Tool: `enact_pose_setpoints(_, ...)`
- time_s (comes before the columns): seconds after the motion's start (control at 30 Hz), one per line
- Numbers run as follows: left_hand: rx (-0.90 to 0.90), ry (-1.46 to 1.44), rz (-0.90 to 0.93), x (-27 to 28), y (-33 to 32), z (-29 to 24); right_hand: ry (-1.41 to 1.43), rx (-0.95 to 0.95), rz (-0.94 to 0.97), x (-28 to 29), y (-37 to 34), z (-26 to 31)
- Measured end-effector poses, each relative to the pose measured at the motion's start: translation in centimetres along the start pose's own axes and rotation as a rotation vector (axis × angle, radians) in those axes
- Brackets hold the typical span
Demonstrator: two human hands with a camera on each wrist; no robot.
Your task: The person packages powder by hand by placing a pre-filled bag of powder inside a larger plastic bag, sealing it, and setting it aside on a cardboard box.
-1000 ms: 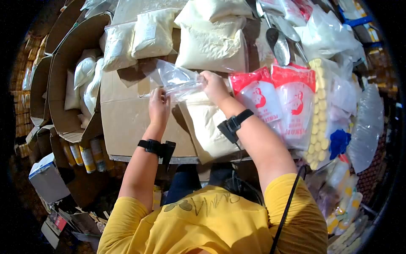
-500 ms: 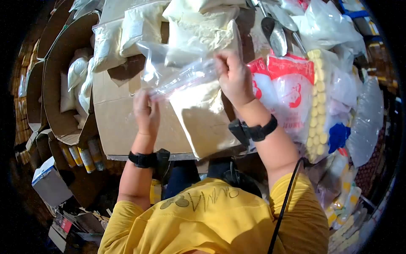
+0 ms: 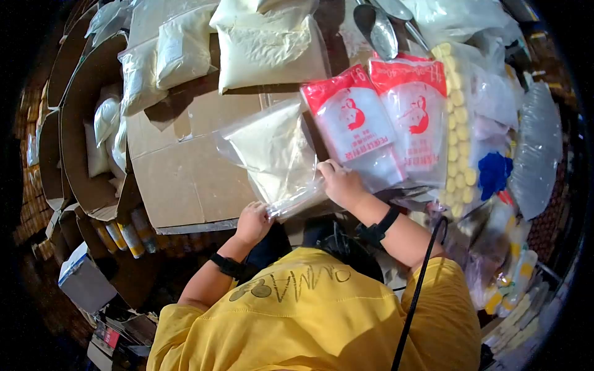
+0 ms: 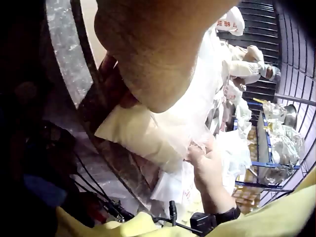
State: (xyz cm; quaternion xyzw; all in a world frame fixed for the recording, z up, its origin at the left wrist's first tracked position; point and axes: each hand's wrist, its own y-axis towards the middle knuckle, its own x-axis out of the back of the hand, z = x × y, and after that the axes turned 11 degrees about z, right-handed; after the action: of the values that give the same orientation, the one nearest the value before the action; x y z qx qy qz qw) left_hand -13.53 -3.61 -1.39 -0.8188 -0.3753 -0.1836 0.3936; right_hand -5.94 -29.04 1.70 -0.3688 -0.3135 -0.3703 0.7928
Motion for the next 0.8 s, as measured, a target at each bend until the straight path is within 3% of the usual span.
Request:
enact_pose_setpoints(0.23, -0.022, 0.075, -0.014, -0.5, -0.1, -0.2, -0.012, -0.082, -0.008, -1.6, -1.7, -1.3)
enact_pose_setpoints(0.43, -0.022, 0.081, -0.021, -1.0, -0.2, -0.1, 0.051, -0.055, -0.038, -1.2, -1.7, -1.1)
enact_pose_setpoints(0.53, -0.11, 0.051, -0.023, 0.6, -1.0, -1.0, 0.088, 0.012, -0.056, -0.7, -1.7, -1.1)
enact_pose_setpoints(0.63, 0.155, -0.495, 0.12, 2.3, -1.2, -0.6, 0.043, -0.007, 0.014, -0.4, -1.6, -1.1)
enact_pose_setpoints(0.67, 0.17, -0.832, 0.03, 2.9, -0.8, -0.4, 0.035, 0.012, 0.001, -0.3, -1.6, -1.0)
enact_pose_setpoints(0.7, 0.064, -1.064, -0.115, 1.6, 0.3, 2.4, 0.026, 0.032, -0.01, 0.1, -1.5, -0.6)
enact_pose_setpoints(0.77, 0.207, -1.253, -0.254, 4.6, 2.2, 1.7, 0.008, 0.052, -0.031, 0.1, -1.3, 0.0)
enact_pose_setpoints(0.8, 0.19, -1.278, -0.376, 5.8, 3.3, 0.8, -0.001, 0.049, -0.043, 0.0, -1.2, 0.2)
